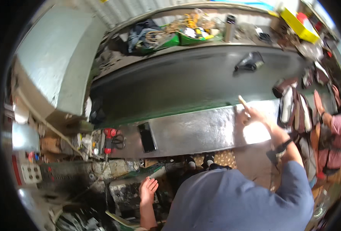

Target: Operating a toe-lasting machine to shape shoe uppers over lasts and placing finished components on a conveyor belt.

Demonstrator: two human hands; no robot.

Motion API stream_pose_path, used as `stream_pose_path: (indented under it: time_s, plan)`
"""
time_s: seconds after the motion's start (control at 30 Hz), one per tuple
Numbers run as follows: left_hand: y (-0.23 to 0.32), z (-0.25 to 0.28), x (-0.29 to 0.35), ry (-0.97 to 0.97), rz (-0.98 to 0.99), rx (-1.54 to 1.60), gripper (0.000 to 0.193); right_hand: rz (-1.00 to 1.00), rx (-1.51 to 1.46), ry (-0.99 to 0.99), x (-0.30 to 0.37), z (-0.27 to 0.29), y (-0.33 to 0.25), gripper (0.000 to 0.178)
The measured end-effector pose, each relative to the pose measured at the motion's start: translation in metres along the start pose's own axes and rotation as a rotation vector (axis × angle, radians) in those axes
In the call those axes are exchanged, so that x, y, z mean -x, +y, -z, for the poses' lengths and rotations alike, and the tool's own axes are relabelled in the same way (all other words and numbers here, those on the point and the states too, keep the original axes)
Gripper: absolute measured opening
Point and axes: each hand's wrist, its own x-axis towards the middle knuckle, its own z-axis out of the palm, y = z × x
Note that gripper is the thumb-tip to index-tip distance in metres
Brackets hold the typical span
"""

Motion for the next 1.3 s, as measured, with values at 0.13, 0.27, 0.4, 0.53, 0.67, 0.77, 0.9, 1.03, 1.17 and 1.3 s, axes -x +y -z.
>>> stream_pose_path:
  time_s: [0.13, 0.27, 0.4, 0.53, 0.67, 0.77, 0.9, 1.03, 1.17, 1.3]
  plan:
    - [0.009, -0.048, -0.009, -0.140, 0.005, -0.062, 0.040, -0.027, -0.058, -0.167, 0.037, -0.027, 0.012, 0.111]
    - [0.031, -0.112, -0.003, -0.298, -0.112, -0.203, 0.040, -0.077, -0.065, -0.375, 0.090, -0.026, 0.059, 0.114]
    - [0.013, -0.173, -0.019, -0.505, -0.381, -0.564, 0.042, 0.007, -0.024, -0.373, 0.043, -0.069, -0.006, 0.105]
    - [-0.013, -0.210, -0.017, -0.530, -0.493, -0.750, 0.086, -0.417, -0.854, -0.238, -0.032, -0.069, -0.199, 0.091]
    - [0.024, -0.201, -0.002, -0.659, -0.558, -0.423, 0.075, -0.482, -1.165, -0.295, -0.068, -0.082, -0.302, 0.078]
    - [0.068, -0.151, -0.031, -0.209, -0.448, -0.729, 0.059, -0.418, -1.066, -0.277, -0.083, -0.093, -0.314, 0.068]
    - [0.120, -0.107, -0.106, 0.267, -0.586, -1.026, 0.057, -0.538, -0.889, -0.251, -0.077, -0.111, -0.274, 0.056]
    - [0.119, -0.079, -0.163, 0.333, -0.653, -1.144, 0.065, -0.602, -0.837, -0.272, -0.056, -0.118, -0.246, 0.062]
    - [0.127, -0.063, -0.179, 0.305, -1.035, -1.025, 0.047, -0.706, -0.845, -0.154, -0.020, -0.120, -0.202, 0.065]
    - [0.237, -0.053, -0.238, 0.274, -1.204, -0.944, 0.056, -0.651, -0.864, -0.033, -0.007, -0.124, -0.157, 0.071]
